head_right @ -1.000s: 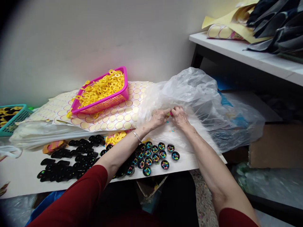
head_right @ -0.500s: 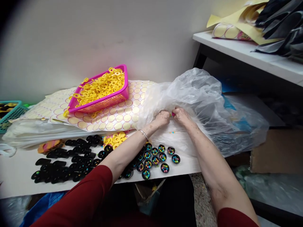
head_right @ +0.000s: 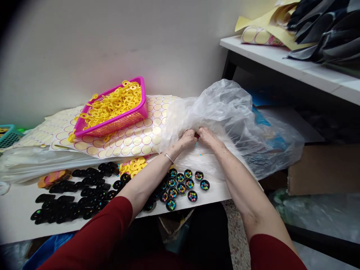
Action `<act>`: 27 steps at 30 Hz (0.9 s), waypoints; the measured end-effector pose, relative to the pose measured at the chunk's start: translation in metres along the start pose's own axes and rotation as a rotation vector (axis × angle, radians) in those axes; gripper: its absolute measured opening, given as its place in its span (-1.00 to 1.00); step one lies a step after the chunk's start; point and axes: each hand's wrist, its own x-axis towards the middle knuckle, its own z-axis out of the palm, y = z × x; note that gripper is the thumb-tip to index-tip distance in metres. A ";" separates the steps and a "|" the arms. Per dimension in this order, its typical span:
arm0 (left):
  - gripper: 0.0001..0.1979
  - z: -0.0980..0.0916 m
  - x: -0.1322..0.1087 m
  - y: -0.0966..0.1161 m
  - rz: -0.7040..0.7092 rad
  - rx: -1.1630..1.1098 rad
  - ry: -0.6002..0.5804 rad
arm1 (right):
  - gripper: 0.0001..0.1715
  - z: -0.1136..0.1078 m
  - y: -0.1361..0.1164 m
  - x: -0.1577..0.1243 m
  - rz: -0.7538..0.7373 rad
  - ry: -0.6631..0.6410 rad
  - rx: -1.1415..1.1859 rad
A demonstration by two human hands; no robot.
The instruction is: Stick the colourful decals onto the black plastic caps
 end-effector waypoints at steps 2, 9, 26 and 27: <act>-0.80 0.001 0.001 0.002 -0.006 0.014 -0.005 | -0.78 0.003 0.001 -0.002 0.006 0.034 0.090; -0.77 -0.008 -0.007 0.012 0.194 0.066 0.083 | -0.80 0.019 0.011 -0.014 0.055 0.208 0.569; -0.77 -0.009 -0.013 -0.006 0.200 -0.146 0.088 | -0.46 0.026 0.008 -0.026 0.199 0.308 1.258; -0.84 -0.008 -0.013 -0.005 0.218 -0.203 0.066 | -0.46 0.026 0.007 -0.026 0.202 0.294 1.276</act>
